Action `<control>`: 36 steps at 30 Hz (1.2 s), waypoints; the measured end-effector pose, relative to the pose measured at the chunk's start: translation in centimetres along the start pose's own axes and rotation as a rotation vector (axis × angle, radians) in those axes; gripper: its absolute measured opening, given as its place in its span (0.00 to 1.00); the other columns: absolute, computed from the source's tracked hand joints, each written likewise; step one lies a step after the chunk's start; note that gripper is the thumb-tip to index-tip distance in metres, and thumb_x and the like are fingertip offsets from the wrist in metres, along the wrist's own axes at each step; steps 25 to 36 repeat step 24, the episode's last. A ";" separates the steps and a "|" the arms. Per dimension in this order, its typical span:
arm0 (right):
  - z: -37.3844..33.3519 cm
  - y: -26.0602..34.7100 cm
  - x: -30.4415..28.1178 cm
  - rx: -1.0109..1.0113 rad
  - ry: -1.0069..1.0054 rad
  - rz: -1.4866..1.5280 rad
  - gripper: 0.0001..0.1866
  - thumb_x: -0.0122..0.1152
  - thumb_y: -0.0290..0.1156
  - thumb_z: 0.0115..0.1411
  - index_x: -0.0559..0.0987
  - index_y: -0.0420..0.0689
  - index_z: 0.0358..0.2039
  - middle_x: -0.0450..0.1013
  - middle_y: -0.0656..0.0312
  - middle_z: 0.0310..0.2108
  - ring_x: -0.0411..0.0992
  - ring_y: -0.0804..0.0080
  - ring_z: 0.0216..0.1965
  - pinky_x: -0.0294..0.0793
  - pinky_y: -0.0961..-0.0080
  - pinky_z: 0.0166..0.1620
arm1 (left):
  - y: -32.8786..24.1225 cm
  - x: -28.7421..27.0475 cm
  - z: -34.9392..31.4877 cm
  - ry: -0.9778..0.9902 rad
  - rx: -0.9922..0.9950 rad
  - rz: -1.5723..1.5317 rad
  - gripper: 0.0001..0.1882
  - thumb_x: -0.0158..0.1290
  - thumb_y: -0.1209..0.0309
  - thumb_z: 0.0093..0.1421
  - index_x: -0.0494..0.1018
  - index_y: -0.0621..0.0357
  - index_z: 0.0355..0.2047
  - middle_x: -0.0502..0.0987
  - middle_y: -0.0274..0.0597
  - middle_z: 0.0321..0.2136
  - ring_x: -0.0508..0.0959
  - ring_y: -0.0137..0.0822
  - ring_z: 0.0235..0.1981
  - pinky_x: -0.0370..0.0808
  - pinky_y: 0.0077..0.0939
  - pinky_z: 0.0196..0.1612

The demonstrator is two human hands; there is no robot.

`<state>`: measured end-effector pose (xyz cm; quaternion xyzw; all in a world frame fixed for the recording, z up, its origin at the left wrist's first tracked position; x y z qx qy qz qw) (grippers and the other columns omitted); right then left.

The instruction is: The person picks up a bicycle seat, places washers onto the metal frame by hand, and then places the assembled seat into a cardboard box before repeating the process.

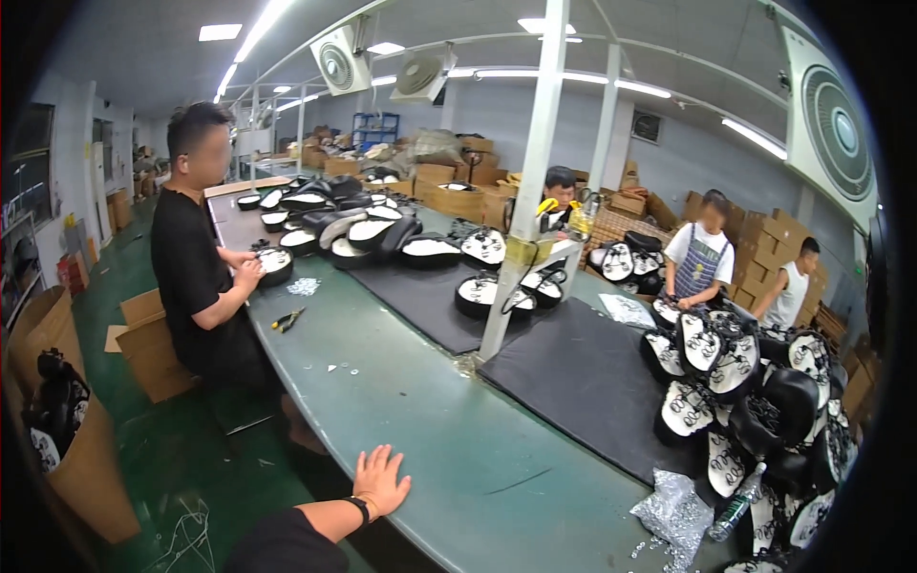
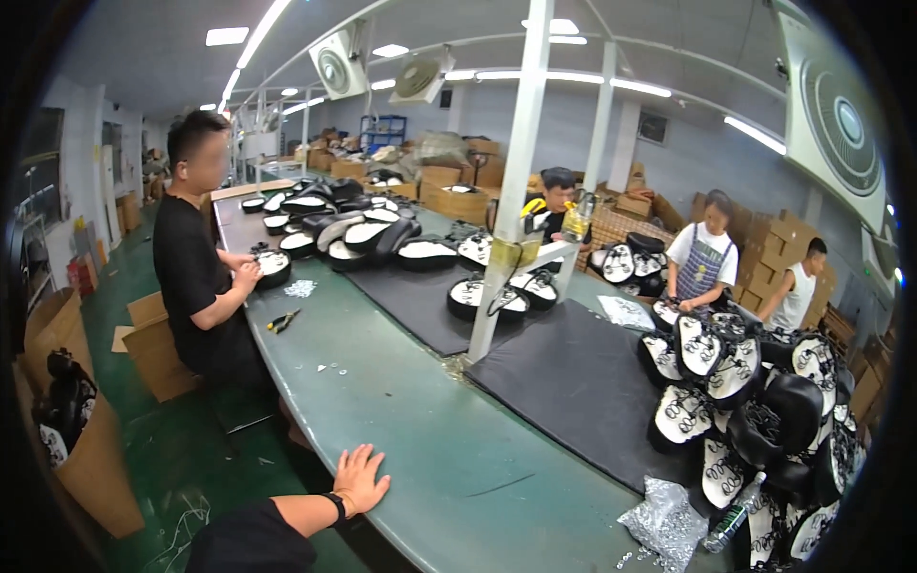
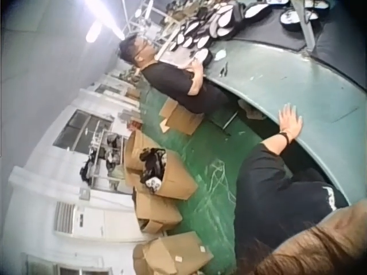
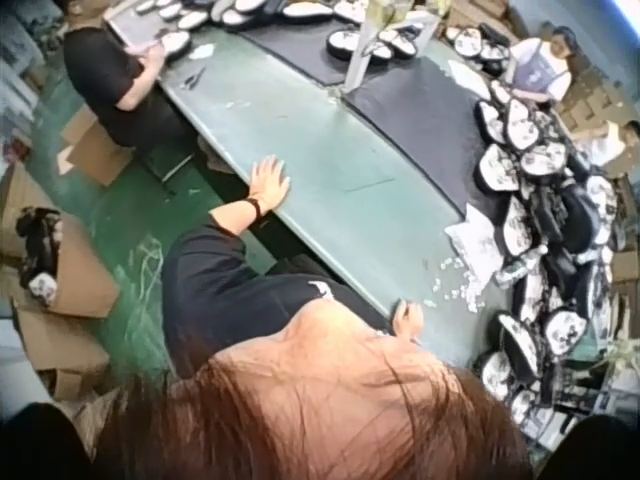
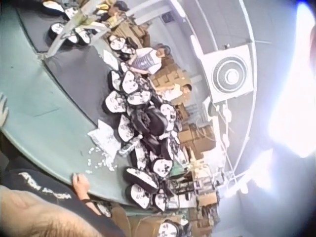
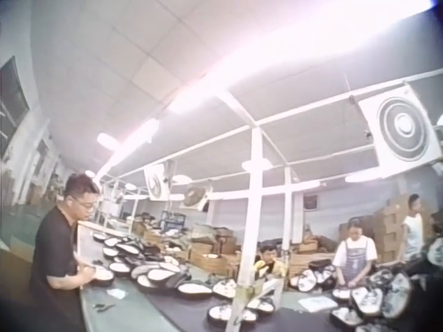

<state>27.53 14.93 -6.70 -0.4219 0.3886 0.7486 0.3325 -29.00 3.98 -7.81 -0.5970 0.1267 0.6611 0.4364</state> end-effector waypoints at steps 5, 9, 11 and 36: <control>0.1 -0.1 0.2 0.028 0.015 -0.066 0.17 0.62 0.41 0.63 0.74 0.46 0.21 0.72 0.54 0.25 0.70 0.49 0.28 0.69 0.53 0.32 | -0.1 0.2 0.0 0.043 -0.026 0.047 0.34 0.49 0.49 0.63 0.66 0.52 0.65 0.59 0.51 0.70 0.53 0.47 0.73 0.44 0.56 0.74; 0.6 0.3 -0.4 0.047 -0.079 -0.055 0.15 0.63 0.39 0.61 0.74 0.47 0.21 0.72 0.56 0.24 0.71 0.51 0.28 0.70 0.56 0.31 | -0.2 0.3 0.6 0.011 -0.042 0.007 0.33 0.50 0.49 0.62 0.68 0.50 0.64 0.60 0.50 0.69 0.54 0.46 0.73 0.44 0.54 0.74; 0.8 1.0 -0.7 -0.016 -0.160 -0.039 0.14 0.63 0.38 0.61 0.74 0.47 0.21 0.72 0.56 0.24 0.72 0.51 0.28 0.71 0.57 0.32 | -0.5 0.1 0.8 0.007 -0.015 -0.014 0.33 0.51 0.50 0.61 0.69 0.50 0.64 0.62 0.50 0.69 0.55 0.45 0.73 0.44 0.53 0.74; 1.1 -3.4 -4.8 0.250 0.045 0.422 0.15 0.67 0.41 0.61 0.85 0.45 0.44 0.81 0.48 0.38 0.80 0.59 0.39 0.78 0.60 0.46 | 3.8 -0.9 2.0 0.260 -0.062 -0.539 0.38 0.63 0.56 0.59 0.67 0.61 0.65 0.61 0.62 0.68 0.68 0.51 0.65 0.67 0.45 0.65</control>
Point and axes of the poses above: each hand's wrist, its own z-axis towards the middle knuckle, its own x-axis out of the palm, y = z × x, the point moved 9 cm from there along z, towards the middle knuckle
